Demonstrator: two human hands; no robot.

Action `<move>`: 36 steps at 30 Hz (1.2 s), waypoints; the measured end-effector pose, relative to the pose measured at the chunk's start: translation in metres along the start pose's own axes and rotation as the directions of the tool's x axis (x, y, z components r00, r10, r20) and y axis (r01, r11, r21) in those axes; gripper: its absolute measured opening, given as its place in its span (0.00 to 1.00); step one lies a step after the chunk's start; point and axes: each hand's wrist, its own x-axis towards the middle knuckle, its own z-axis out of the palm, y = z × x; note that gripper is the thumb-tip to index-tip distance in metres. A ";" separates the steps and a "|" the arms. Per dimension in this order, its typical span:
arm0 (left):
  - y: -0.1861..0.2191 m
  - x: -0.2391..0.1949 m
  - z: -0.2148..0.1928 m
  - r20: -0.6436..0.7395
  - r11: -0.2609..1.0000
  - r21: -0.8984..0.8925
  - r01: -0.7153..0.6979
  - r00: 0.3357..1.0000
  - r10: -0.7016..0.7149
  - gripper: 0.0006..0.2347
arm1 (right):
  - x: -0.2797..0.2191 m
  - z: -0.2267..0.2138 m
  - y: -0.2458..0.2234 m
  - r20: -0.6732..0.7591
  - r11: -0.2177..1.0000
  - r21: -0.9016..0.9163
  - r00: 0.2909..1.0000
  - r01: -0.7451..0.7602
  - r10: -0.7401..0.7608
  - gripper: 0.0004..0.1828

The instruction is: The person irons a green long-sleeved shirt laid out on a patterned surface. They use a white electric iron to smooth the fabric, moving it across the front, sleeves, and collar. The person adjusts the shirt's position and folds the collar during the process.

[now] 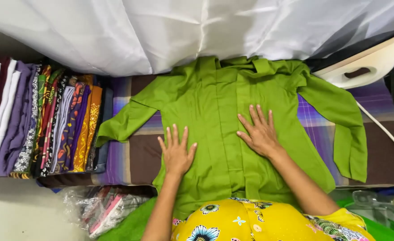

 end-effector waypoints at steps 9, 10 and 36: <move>-0.028 -0.050 0.033 -0.108 0.992 0.035 0.122 0.987 -0.118 0.30 | -0.100 -0.006 0.015 -0.114 0.942 -0.117 0.946 -0.315 0.302 0.34; -0.014 -0.052 0.023 -0.107 0.992 0.034 0.124 0.987 -0.119 0.30 | -0.105 -0.006 0.017 -0.113 0.942 -0.118 0.947 -0.314 0.301 0.34; 0.089 -0.030 0.043 -0.154 0.917 0.113 -0.383 0.905 0.397 0.34 | 0.034 -0.071 0.294 -0.246 0.110 0.949 0.474 0.295 0.846 0.32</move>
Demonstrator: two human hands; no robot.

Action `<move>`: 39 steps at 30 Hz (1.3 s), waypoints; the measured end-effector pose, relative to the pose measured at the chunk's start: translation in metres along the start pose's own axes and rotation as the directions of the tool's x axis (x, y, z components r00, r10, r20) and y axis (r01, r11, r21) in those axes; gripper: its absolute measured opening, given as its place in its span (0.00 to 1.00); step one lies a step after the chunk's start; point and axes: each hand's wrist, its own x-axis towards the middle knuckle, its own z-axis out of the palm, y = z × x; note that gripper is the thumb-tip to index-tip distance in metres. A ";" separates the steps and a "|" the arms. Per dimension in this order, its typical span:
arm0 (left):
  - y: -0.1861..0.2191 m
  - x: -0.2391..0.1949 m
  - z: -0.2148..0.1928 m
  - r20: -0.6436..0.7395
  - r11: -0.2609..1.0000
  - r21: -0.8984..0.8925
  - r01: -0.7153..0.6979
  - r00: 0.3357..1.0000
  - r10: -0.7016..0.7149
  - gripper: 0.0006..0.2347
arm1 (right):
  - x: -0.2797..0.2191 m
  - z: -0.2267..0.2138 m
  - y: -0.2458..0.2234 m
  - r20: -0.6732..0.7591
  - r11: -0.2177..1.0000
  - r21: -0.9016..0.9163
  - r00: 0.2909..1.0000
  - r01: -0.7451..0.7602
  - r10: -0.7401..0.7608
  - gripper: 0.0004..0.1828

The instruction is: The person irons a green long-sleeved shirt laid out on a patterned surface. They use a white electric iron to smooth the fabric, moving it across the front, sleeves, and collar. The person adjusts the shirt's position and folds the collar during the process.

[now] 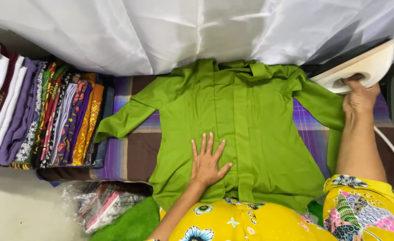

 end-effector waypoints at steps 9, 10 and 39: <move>0.001 -0.001 -0.006 0.036 0.996 -0.089 0.007 0.999 -0.004 0.35 | 0.040 -0.079 -0.053 0.387 0.672 -0.576 0.879 0.466 -0.278 0.23; 0.001 -0.001 -0.005 0.037 0.996 -0.091 0.001 0.999 0.002 0.35 | 0.032 -0.087 -0.060 0.383 0.670 -0.579 0.880 0.465 -0.280 0.23; 0.063 -0.029 -0.013 0.247 0.907 -0.076 -0.415 0.873 0.421 0.34 | -0.148 0.130 -0.080 0.342 -0.111 -0.891 0.811 0.441 0.475 0.39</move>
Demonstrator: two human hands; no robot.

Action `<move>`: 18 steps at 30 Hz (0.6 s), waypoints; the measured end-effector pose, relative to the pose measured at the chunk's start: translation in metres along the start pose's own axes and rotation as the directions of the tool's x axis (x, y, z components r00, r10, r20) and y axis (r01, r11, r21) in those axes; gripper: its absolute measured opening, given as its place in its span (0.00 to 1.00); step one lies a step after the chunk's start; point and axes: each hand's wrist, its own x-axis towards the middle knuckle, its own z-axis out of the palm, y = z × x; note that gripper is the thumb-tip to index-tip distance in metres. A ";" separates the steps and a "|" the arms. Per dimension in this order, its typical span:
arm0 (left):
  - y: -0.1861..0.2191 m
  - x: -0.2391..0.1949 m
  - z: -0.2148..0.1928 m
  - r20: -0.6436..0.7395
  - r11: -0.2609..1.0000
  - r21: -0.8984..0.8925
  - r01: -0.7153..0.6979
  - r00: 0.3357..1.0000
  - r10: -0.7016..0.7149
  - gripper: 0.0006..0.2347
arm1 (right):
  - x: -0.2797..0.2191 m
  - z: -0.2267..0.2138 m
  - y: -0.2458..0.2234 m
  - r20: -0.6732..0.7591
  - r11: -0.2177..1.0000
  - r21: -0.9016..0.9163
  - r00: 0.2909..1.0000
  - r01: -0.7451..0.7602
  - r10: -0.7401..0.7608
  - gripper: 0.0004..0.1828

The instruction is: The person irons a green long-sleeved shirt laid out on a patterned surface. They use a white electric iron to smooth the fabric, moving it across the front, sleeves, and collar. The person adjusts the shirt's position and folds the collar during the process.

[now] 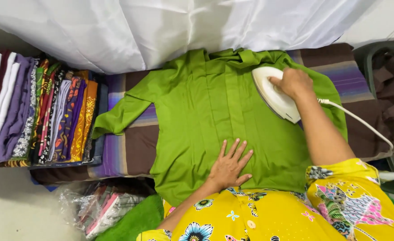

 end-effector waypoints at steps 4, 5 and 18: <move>-0.002 0.001 0.010 -0.031 1.000 -0.002 -0.006 0.999 0.006 0.34 | -0.084 -0.012 -0.006 0.099 0.999 -0.030 0.994 0.046 -0.043 0.38; -0.002 0.001 0.012 -0.046 1.000 -0.002 -0.008 0.999 0.008 0.34 | -0.106 -0.016 -0.006 0.132 0.995 -0.068 0.989 0.072 -0.063 0.37; -0.006 0.004 0.033 -0.179 0.990 0.139 -0.032 0.982 0.057 0.36 | -0.245 -0.003 0.148 0.250 0.901 -0.139 0.866 -0.411 0.434 0.33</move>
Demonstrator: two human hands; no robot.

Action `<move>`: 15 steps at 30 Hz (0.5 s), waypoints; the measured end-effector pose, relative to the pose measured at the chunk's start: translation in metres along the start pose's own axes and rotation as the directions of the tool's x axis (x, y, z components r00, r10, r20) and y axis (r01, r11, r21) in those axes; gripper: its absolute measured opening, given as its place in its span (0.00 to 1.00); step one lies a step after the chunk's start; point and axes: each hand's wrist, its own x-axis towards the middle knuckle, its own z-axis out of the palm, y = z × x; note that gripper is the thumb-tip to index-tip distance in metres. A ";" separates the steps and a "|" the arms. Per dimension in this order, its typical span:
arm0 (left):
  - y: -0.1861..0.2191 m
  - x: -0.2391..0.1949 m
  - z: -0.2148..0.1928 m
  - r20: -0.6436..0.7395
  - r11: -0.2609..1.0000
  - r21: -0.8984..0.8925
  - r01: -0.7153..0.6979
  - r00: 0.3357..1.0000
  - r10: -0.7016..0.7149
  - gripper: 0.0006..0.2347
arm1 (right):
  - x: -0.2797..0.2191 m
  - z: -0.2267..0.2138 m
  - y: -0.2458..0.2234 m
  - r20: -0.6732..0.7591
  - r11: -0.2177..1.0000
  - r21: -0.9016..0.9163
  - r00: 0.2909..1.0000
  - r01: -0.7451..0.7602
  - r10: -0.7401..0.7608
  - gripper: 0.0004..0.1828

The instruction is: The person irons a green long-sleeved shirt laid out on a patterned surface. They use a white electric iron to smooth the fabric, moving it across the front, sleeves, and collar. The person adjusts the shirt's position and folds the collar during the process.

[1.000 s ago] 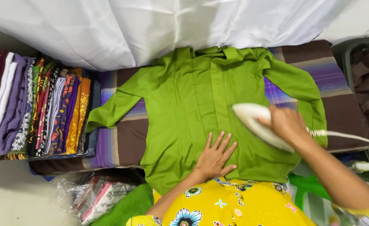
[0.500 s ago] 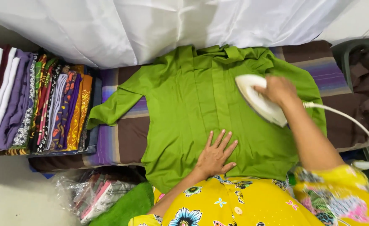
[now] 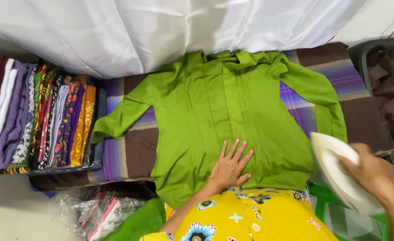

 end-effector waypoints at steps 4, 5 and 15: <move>-0.001 0.001 -0.005 -0.020 0.999 -0.032 0.005 1.000 -0.005 0.36 | 0.080 0.127 0.160 -0.367 0.933 0.269 0.921 0.239 -0.130 0.32; -0.001 0.002 -0.005 -0.033 0.999 -0.033 0.004 0.999 -0.005 0.35 | 0.094 0.160 0.196 -0.459 0.857 0.358 0.869 0.371 -0.184 0.31; 0.000 0.001 -0.008 -0.022 1.000 -0.022 0.010 1.000 -0.011 0.35 | -0.092 0.000 -0.024 0.040 0.997 -0.075 0.999 0.026 -0.023 0.36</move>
